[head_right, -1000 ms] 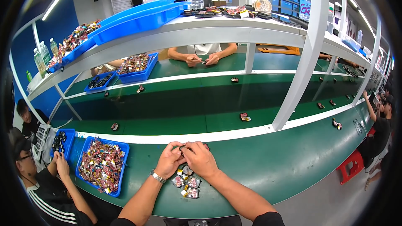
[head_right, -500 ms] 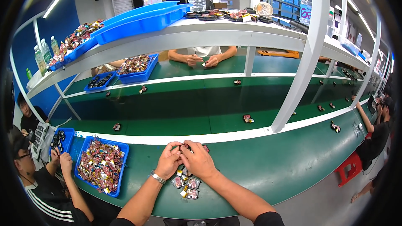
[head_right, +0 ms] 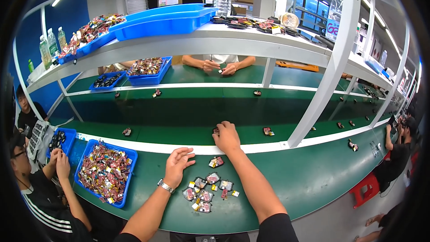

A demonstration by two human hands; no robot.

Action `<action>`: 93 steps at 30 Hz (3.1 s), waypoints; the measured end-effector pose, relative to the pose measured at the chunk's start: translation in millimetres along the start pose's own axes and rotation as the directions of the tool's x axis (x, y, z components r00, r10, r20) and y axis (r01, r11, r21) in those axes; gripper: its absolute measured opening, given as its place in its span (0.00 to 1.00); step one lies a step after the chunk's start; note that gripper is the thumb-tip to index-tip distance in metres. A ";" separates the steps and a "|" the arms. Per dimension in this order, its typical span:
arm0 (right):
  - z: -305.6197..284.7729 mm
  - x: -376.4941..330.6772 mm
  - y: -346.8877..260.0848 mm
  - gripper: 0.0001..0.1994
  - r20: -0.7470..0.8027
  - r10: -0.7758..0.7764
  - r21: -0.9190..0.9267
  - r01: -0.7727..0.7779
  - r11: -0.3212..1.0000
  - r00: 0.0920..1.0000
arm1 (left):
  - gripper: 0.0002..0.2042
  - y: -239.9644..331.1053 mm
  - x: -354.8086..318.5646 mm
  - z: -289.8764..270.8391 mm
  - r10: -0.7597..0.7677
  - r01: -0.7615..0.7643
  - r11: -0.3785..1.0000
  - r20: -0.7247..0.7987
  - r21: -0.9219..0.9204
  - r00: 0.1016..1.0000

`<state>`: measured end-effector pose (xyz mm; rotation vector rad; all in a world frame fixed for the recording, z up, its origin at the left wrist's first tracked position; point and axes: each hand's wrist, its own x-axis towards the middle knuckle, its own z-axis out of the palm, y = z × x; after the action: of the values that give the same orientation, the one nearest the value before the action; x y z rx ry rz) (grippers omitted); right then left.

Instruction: Sort small colorful electronic or plastic components on an assembly line.

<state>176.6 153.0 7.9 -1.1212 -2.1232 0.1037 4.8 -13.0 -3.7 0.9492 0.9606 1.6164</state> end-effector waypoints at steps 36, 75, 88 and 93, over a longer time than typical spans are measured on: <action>-70.0 -68.0 -75.5 0.05 0.168 -0.310 0.490 0.194 0.850 0.936 | 0.16 10.6 -7.7 3.4 -0.288 0.298 0.954 0.215 -0.015 0.933; -52.8 -85.5 -76.7 0.07 0.177 -0.114 0.539 0.001 0.842 0.978 | 0.15 5.0 -6.3 1.9 -0.268 0.278 0.960 0.253 -0.007 0.930; -46.4 -87.0 -78.8 0.08 0.144 -0.117 0.544 0.020 0.839 0.983 | 0.13 6.4 -8.4 2.5 -0.255 0.269 0.962 0.210 -0.043 0.944; -46.2 -84.7 -82.2 0.08 0.120 -0.166 0.557 0.072 0.827 0.979 | 0.13 4.0 -7.2 0.0 -0.223 0.231 0.973 0.206 -0.016 0.953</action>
<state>179.7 27.5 25.8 -0.6464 -2.0957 0.7277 4.8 -20.8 -1.0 0.9208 0.8593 1.3143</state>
